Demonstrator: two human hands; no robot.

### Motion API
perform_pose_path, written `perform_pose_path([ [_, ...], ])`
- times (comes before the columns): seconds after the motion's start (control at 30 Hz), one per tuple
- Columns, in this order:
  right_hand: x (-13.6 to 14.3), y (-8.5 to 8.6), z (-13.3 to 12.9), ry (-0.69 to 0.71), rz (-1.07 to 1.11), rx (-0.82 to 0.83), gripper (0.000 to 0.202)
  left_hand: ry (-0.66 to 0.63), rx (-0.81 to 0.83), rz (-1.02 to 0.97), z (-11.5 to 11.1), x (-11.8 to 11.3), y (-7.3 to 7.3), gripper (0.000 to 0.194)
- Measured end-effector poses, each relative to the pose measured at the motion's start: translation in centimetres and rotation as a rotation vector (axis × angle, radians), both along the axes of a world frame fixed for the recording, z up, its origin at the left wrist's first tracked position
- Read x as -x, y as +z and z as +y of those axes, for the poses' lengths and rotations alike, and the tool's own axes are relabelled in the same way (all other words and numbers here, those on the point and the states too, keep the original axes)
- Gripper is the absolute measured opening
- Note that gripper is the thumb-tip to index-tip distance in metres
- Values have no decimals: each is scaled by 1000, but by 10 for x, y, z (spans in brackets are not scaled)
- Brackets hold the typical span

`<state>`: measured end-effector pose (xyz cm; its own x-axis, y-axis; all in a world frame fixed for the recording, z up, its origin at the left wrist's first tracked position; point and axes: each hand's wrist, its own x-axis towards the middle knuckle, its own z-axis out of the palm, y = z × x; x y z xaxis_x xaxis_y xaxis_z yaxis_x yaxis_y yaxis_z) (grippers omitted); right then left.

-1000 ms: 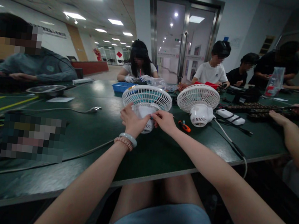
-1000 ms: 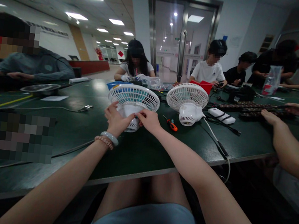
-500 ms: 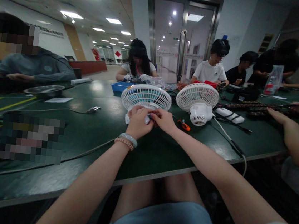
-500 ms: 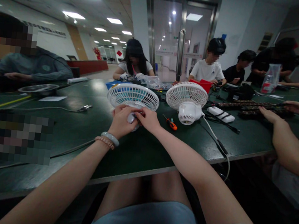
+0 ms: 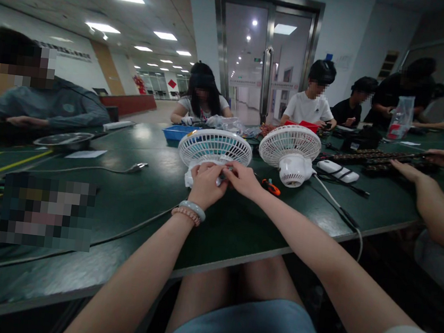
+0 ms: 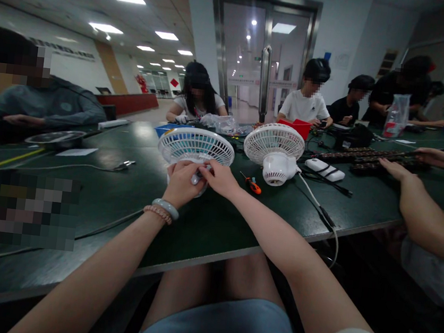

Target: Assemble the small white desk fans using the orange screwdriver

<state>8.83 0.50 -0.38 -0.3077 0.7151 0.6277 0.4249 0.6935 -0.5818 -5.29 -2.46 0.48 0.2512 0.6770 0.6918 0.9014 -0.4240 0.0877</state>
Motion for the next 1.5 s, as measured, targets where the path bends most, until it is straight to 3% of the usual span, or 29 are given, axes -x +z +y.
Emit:
perform_pose_path([
  [0.1, -5, 4, 3, -77, -90, -75, 26, 21, 10, -19, 1, -1, 1, 35],
  [0.23, -10, 2, 9, -195, -309, -36, 22, -7, 14, -2, 3, 0, 0, 28],
  [0.47, -8, -16, 13, -90, -667, 27, 31, -1, 6, -26, 1, -1, 1, 24],
  [0.7, -10, -18, 22, -1, -686, 27, 29, -5, 1, -46, -1, -3, 1, 22],
  [1.03, -13, -19, 27, -35, -686, 56, 22, -18, -14, -51, -1, -3, 1, 22],
  [1.27, -12, -17, 27, -153, -461, 55, 18, -15, -19, -40, 0, -2, 0, 22],
  [1.4, -9, -4, 21, -171, 2, -6, 11, -6, -26, -24, 1, -2, 0, 21],
  [1.5, -1, -2, 19, -16, 378, 123, 5, -2, -22, -17, 1, -1, 0, 22],
])
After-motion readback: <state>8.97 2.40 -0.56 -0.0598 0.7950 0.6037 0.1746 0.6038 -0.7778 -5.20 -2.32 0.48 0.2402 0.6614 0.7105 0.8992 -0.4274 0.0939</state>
